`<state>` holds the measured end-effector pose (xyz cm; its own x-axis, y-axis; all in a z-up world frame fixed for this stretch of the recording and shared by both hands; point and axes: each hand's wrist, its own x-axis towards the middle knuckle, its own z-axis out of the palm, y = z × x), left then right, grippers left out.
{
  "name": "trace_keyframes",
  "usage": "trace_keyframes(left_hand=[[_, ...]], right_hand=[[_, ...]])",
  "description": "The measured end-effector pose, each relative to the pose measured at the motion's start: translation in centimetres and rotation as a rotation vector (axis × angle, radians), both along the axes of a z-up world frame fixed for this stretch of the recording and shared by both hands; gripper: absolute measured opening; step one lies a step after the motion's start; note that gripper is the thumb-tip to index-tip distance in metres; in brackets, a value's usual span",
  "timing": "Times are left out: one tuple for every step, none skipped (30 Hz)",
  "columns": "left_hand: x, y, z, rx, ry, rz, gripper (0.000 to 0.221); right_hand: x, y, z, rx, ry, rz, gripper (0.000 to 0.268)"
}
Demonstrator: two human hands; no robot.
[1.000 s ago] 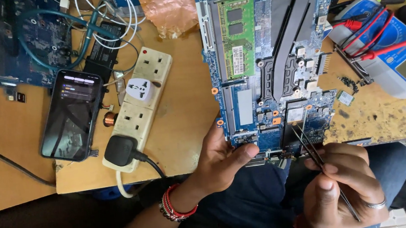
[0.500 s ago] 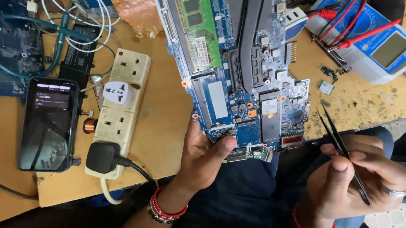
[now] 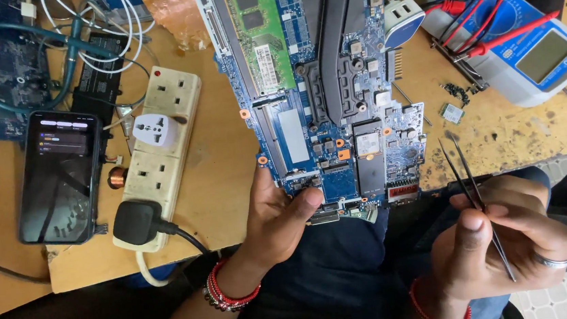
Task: Inspecting and repairing a laptop motherboard using tweezers and a smartphone for reference
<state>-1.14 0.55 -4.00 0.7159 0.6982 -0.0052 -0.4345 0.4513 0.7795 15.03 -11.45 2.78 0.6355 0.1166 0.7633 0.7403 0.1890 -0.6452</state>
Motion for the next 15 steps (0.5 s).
trace_keyframes(left_hand=[[0.0,-0.1,0.0,-0.020,-0.011,0.001,0.082],[0.0,-0.1,-0.2,-0.020,-0.011,0.001,0.082],[0.0,-0.1,-0.4,-0.014,-0.038,0.009,0.081],[0.1,-0.1,-0.6,-0.007,-0.065,0.016,0.080],[0.1,-0.1,-0.5,-0.007,-0.065,0.016,0.080],[0.2,-0.1,-0.4,-0.016,-0.060,0.026,0.080],[0.3,0.0,-0.4,-0.025,-0.055,0.037,0.081],[0.2,-0.1,-0.6,-0.024,-0.055,0.037,0.081],[0.2,-0.1,-0.8,-0.030,-0.034,0.032,0.085],[0.1,-0.1,-1.0,-0.035,-0.012,0.026,0.089],[0.1,0.0,-0.5,-0.035,-0.012,0.027,0.089],[0.2,0.0,-0.1,-0.028,-0.011,0.017,0.087],[0.2,0.0,0.4,-0.023,-0.009,0.007,0.086],[0.2,0.1,0.5,-0.023,-0.009,0.008,0.086],[0.1,0.1,0.6,0.006,0.011,0.008,0.083]], right_hand=[[0.0,-0.1,0.0,-0.007,0.003,0.001,0.032],[0.0,-0.2,-0.1,-0.007,0.004,0.002,0.032],[0.1,-0.2,-0.3,-0.009,-0.009,0.012,0.030],[0.2,-0.3,-0.4,-0.010,-0.021,0.022,0.029],[0.1,-0.3,-0.4,-0.010,-0.021,0.022,0.029],[0.0,-0.3,-0.5,-0.005,0.003,0.027,0.030],[-0.1,-0.3,-0.6,0.000,0.026,0.032,0.030],[-0.1,-0.5,-0.7,0.001,0.026,0.032,0.030],[-0.2,-0.6,-0.7,-0.011,0.043,0.042,0.029],[-0.2,-0.7,-0.8,-0.022,0.059,0.051,0.028],[-0.2,-0.7,-0.7,-0.022,0.059,0.052,0.028],[-0.2,-0.7,-0.6,-0.035,0.058,0.061,0.027],[-0.3,-0.7,-0.6,-0.048,0.059,0.070,0.027],[-0.3,-0.7,-0.5,-0.048,0.060,0.072,0.027],[-0.3,-0.6,-0.5,-0.044,0.051,0.081,0.026]])
